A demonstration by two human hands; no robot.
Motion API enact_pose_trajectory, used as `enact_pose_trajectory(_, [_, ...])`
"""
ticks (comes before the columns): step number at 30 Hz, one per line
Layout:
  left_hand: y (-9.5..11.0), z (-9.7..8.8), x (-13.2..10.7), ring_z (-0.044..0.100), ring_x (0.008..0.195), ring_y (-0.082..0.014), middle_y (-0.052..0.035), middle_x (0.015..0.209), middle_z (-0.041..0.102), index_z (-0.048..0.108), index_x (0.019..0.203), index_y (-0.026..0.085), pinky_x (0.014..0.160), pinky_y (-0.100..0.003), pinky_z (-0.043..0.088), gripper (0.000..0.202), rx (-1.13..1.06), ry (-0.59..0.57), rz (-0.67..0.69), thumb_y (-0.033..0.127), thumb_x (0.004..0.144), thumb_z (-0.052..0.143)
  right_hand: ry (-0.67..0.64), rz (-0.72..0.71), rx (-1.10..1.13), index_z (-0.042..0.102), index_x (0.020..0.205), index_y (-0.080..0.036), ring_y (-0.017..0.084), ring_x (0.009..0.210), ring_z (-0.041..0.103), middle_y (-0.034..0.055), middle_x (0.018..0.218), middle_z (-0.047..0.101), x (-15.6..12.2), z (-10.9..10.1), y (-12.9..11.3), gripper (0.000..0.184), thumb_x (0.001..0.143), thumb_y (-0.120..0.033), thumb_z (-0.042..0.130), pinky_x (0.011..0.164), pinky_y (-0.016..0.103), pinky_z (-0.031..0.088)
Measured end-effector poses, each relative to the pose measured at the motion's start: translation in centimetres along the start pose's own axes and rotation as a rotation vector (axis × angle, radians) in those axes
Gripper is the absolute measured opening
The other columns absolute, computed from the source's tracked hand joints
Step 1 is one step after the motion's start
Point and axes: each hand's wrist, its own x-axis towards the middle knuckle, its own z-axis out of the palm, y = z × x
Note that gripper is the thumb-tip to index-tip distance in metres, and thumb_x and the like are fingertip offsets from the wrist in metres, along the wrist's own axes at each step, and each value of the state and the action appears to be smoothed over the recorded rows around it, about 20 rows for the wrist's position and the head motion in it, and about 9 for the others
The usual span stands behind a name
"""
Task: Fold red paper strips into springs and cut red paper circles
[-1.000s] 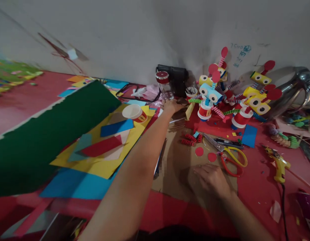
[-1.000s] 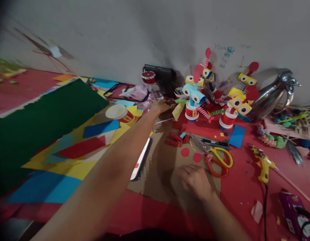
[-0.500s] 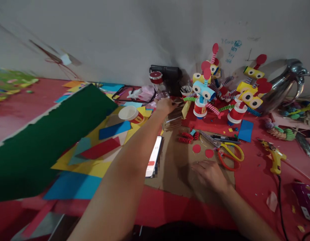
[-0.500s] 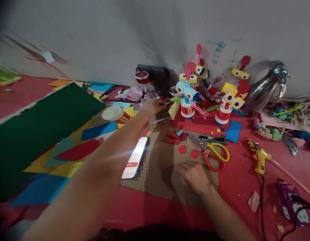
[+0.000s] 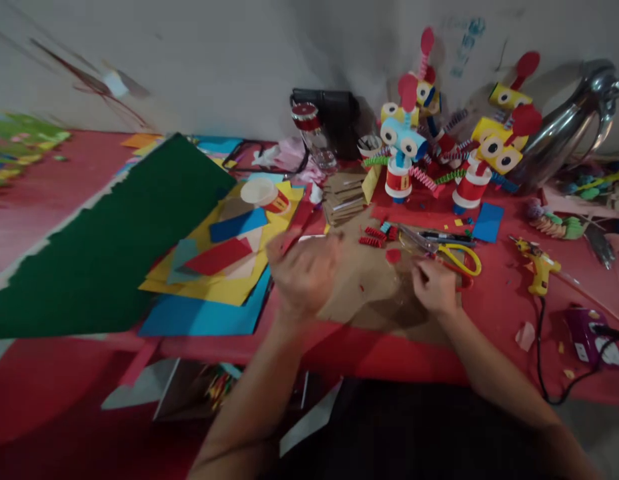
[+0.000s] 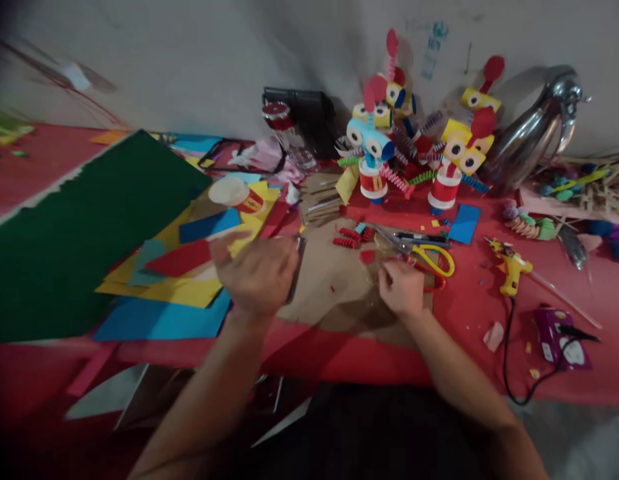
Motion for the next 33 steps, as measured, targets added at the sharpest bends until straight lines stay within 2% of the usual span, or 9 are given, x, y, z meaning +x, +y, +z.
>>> enact_pose_trajectory(2, [2.0, -0.2, -4.5, 0.071, 0.081, -0.0199, -0.0016, 0.086, 0.076, 0.070, 0.098, 0.030, 0.096, -0.047, 0.044, 0.020, -0.101, -0.013, 0.120, 0.023, 0.088, 0.054, 0.122, 0.158, 0.113, 0.068, 0.082, -0.020, 0.018, 0.071, 0.066, 0.0058, 0.076, 0.072, 0.7, -0.7, 0.2, 0.027, 0.092, -0.031, 0.046, 0.068, 0.029, 0.050])
enact_pose_trajectory(4, [4.0, 0.0, -7.9, 0.071, 0.090, -0.0196, -0.0012, 0.100, 0.076, 0.065, 0.115, 0.034, 0.096, -0.045, 0.046, 0.033, -0.201, -0.128, 0.191, 0.019, 0.089, 0.052, 0.221, 0.273, 0.211, 0.069, 0.085, -0.019, 0.018, 0.070, 0.066, 0.0041, 0.074, 0.071, 1.3, -1.7, 0.2, 0.030, 0.093, -0.038, 0.046, 0.067, 0.030, 0.051])
enact_pose_trajectory(7, [6.0, 0.3, -10.4, 0.069, 0.101, -0.0191, -0.0019, 0.112, 0.073, 0.059, 0.126, 0.034, 0.098, -0.044, 0.047, 0.041, -0.273, -0.252, 0.255, 0.016, 0.091, 0.048, 0.256, 0.319, 0.294, 0.069, 0.084, -0.018, 0.016, 0.065, 0.065, 0.0025, 0.070, 0.070, 1.6, -3.6, -0.5, 0.033, 0.092, -0.041, 0.047, 0.063, 0.028, 0.051])
enact_pose_trajectory(11, [7.1, 0.2, -11.2, 0.067, 0.104, -0.0184, -0.0019, 0.114, 0.072, 0.060, 0.125, 0.032, 0.100, -0.044, 0.046, 0.040, -0.305, -0.291, 0.286, 0.014, 0.091, 0.048, 0.186, 0.230, 0.254, 0.070, 0.085, -0.018, 0.015, 0.067, 0.064, 0.0030, 0.076, 0.070, -0.2, -5.7, -1.5, 0.030, 0.092, -0.039, 0.049, 0.067, 0.029, 0.051])
enact_pose_trajectory(14, [7.5, 0.3, -11.4, 0.067, 0.104, -0.0177, -0.0017, 0.113, 0.072, 0.063, 0.120, 0.031, 0.100, -0.043, 0.045, 0.037, -0.341, -0.295, 0.296, 0.014, 0.090, 0.050, 0.011, 0.159, 0.187, 0.071, 0.084, -0.019, 0.015, 0.066, 0.062, 0.0032, 0.074, 0.069, -3.0, -6.1, -1.2, 0.029, 0.092, -0.037, 0.049, 0.065, 0.029, 0.051])
enact_pose_trajectory(19, [8.1, 0.9, -11.9, 0.068, 0.096, -0.0178, -0.0027, 0.107, 0.074, 0.070, 0.105, 0.028, 0.094, -0.041, 0.048, 0.025, -0.336, -0.231, 0.273, 0.016, 0.089, 0.054, -0.180, -0.046, 0.002, 0.070, 0.104, -0.021, 0.025, 0.106, 0.060, 0.0103, 0.108, 0.069, -6.8, -5.8, 0.0, 0.028, 0.088, -0.039, 0.056, 0.093, 0.044, 0.049])
enact_pose_trajectory(22, [8.2, 1.4, -12.2, 0.068, 0.096, -0.0191, -0.0047, 0.105, 0.074, 0.071, 0.101, 0.027, 0.088, -0.040, 0.052, 0.023, -0.353, -0.257, 0.217, 0.018, 0.088, 0.054, -0.283, -0.103, -0.069, 0.068, 0.113, -0.022, 0.028, 0.118, 0.054, 0.0105, 0.122, 0.064, -7.8, -5.7, 0.1, 0.032, 0.087, -0.038, 0.057, 0.099, 0.050, 0.045])
enact_pose_trajectory(27, [8.1, 1.8, -12.4, 0.068, 0.097, -0.0211, -0.0069, 0.103, 0.075, 0.072, 0.105, 0.026, 0.083, -0.040, 0.055, 0.026, -0.381, -0.302, 0.147, 0.020, 0.089, 0.051, -0.335, -0.127, -0.134, 0.066, 0.118, -0.022, 0.029, 0.120, 0.051, 0.0106, 0.130, 0.061, -8.5, -4.9, 0.0, 0.034, 0.088, -0.035, 0.056, 0.101, 0.051, 0.045])
enact_pose_trajectory(33, [8.3, 2.1, -12.1, 0.059, 0.120, -0.0256, -0.0097, 0.126, 0.066, 0.067, 0.115, 0.024, 0.098, -0.047, 0.050, 0.029, -0.363, -0.312, 0.143, 0.024, 0.089, 0.054, -0.368, -0.102, -0.221, 0.062, 0.124, -0.023, 0.031, 0.123, 0.050, 0.0115, 0.133, 0.059, -8.7, -4.4, -0.3, 0.037, 0.089, -0.035, 0.055, 0.098, 0.053, 0.046])
